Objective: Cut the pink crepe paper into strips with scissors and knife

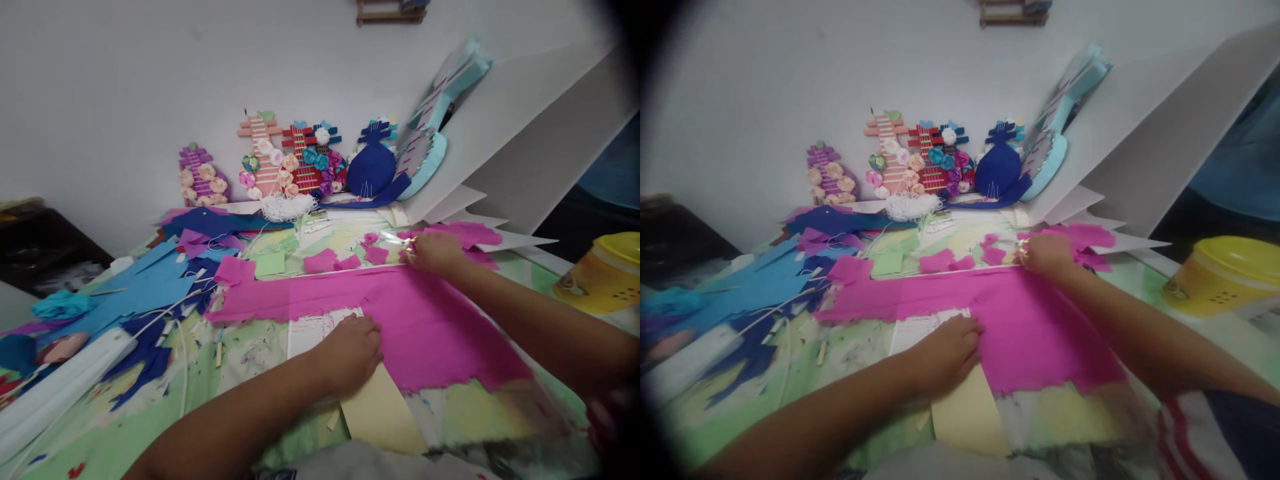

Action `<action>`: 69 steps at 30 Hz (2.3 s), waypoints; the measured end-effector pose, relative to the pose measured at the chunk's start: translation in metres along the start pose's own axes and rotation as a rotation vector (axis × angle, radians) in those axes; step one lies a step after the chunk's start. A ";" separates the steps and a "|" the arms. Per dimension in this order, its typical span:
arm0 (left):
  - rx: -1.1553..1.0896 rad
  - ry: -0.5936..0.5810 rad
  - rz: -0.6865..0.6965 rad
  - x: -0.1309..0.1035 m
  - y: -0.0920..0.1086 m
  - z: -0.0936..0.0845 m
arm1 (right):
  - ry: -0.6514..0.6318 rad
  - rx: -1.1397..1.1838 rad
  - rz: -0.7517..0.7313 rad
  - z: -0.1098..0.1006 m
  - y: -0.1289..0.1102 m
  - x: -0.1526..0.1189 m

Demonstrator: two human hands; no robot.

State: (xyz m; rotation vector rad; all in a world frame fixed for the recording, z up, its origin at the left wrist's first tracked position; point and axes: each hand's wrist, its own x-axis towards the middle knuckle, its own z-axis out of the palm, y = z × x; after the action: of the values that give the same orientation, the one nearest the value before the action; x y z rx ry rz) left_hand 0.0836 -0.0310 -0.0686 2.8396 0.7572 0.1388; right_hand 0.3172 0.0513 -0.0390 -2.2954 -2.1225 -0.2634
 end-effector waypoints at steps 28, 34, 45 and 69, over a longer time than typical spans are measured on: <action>0.035 0.061 0.031 0.001 -0.003 0.007 | 0.091 0.007 -0.077 0.019 -0.025 0.019; 0.024 0.083 0.031 0.001 -0.005 0.009 | 0.118 -0.022 -0.054 0.010 -0.020 0.016; 0.025 0.097 0.035 0.001 -0.006 0.011 | 0.093 -0.060 0.035 0.013 -0.020 0.032; -0.026 0.102 0.019 0.001 -0.007 0.010 | 0.049 -0.015 -0.414 0.018 -0.040 0.014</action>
State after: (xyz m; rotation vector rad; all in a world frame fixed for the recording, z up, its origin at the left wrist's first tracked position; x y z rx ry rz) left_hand 0.0824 -0.0267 -0.0796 2.8342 0.7429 0.2955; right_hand 0.2807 0.0702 -0.0595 -1.8104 -2.5561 -0.3318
